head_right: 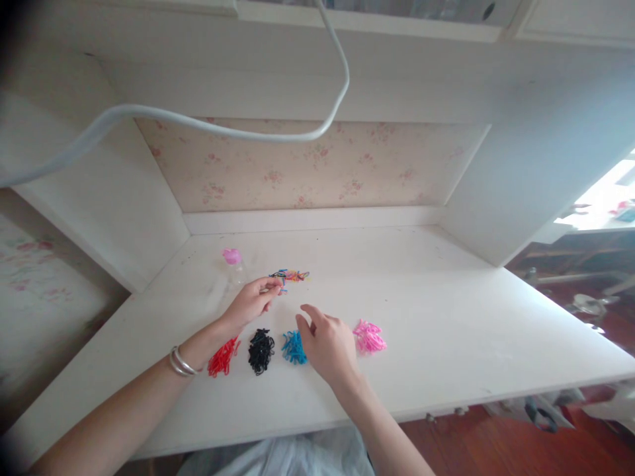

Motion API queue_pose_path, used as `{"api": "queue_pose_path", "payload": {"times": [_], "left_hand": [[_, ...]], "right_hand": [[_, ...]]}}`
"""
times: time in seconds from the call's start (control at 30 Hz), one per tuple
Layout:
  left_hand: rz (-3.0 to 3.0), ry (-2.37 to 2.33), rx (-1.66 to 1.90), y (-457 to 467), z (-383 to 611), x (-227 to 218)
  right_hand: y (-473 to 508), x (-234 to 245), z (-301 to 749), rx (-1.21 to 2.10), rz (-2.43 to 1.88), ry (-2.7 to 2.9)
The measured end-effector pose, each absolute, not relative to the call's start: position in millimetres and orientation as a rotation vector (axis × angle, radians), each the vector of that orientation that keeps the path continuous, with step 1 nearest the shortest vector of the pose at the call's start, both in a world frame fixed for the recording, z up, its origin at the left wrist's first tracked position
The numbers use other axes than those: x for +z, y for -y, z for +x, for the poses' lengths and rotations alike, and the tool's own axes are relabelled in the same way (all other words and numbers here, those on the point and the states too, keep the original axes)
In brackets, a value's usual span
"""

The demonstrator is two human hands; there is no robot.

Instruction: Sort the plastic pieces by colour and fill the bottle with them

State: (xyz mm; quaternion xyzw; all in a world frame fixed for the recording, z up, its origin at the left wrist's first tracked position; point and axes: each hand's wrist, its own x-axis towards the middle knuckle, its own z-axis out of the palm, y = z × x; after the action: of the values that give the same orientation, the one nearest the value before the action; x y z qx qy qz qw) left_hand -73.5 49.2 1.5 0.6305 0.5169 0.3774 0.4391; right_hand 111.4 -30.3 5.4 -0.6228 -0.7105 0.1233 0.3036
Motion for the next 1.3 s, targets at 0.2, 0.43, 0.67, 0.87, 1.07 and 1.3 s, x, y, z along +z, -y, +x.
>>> {"api": "queue_pose_path", "payload": {"times": [0.2,0.43,0.67,0.87,1.07,1.3], "left_hand": [[1.495,-1.224,0.915,-22,-74,15],[1.509,-1.223,0.923,-12,-79,18],[1.658,-1.27,0.958,-13,-84,9],[1.875,-1.242,0.841,-1,-79,9],[2.108,-1.213,0.701,12,-57,0],[2.299,-1.228,0.601,14,-53,6]], "right_hand": [[9,10,83,0.146,-1.619,2.004],[20,2,83,0.103,-1.526,2.058],[35,-4,105,0.087,-1.515,1.926],[58,-21,141,0.227,-1.562,1.682],[77,-44,167,0.228,-1.631,1.558],[83,-55,171,0.205,-1.67,1.555]]}}
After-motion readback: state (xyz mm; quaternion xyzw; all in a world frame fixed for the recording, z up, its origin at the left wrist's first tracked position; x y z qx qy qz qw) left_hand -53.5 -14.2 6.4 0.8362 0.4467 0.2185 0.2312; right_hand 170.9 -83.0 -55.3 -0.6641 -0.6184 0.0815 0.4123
